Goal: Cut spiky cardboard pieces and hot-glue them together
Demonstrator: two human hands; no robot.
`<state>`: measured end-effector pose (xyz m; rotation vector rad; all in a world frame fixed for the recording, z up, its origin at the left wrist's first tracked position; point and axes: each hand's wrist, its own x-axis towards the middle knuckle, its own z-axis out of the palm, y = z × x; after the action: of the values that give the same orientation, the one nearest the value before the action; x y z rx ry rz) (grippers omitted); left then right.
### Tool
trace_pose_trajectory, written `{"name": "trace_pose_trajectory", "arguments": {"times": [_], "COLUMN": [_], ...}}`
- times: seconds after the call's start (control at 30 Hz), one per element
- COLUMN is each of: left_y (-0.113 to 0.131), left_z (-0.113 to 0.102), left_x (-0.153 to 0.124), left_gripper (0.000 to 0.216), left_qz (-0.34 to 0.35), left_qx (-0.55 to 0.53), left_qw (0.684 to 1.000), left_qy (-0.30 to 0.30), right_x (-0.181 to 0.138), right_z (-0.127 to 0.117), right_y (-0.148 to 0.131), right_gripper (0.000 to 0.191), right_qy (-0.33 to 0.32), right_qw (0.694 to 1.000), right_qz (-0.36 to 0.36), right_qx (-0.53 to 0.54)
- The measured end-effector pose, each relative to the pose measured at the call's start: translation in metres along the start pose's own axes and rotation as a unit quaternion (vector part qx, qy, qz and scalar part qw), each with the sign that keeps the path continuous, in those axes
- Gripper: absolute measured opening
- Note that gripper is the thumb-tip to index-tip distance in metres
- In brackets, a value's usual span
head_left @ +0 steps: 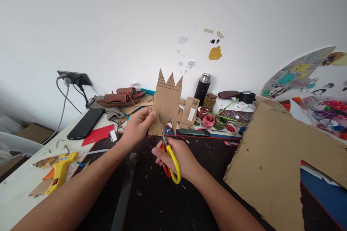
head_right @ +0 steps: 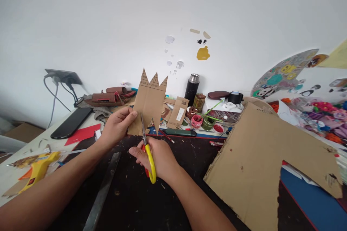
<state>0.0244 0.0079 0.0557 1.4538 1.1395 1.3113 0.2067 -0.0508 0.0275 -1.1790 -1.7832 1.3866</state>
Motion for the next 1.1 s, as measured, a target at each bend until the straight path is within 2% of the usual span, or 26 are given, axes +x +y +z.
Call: {"name": "trace_pose_trajectory", "arguments": {"times": [0.17, 0.37, 0.5, 0.73, 1.1], "left_y": [0.003, -0.006, -0.006, -0.007, -0.009], "left_z": [0.000, 0.001, 0.003, 0.005, 0.007], "left_x": [-0.001, -0.001, -0.001, -0.003, -0.003], "left_gripper": [0.042, 0.043, 0.043, 0.043, 0.046], "left_qz": [-0.003, 0.005, -0.008, -0.005, -0.007], "left_qx": [-0.001, -0.001, -0.019, -0.023, -0.031], "left_qw": [1.000, 1.000, 1.000, 1.000, 0.999], "left_qy": [-0.005, 0.007, 0.001, 0.012, 0.015], "right_x": [-0.001, 0.000, 0.000, 0.000, 0.000], "right_z": [-0.006, 0.004, 0.006, 0.005, 0.015], "right_y": [-0.005, 0.003, 0.002, 0.001, 0.007], "right_gripper": [0.044, 0.035, 0.031, 0.035, 0.035], "right_qy": [0.005, 0.008, 0.013, 0.028, 0.061], "right_qw": [0.998, 0.999, 0.998, 0.997, 0.996], "right_qz": [-0.033, 0.035, 0.054, 0.064, 0.057], "right_qx": [-0.047, 0.025, 0.023, -0.024, -0.025]}}
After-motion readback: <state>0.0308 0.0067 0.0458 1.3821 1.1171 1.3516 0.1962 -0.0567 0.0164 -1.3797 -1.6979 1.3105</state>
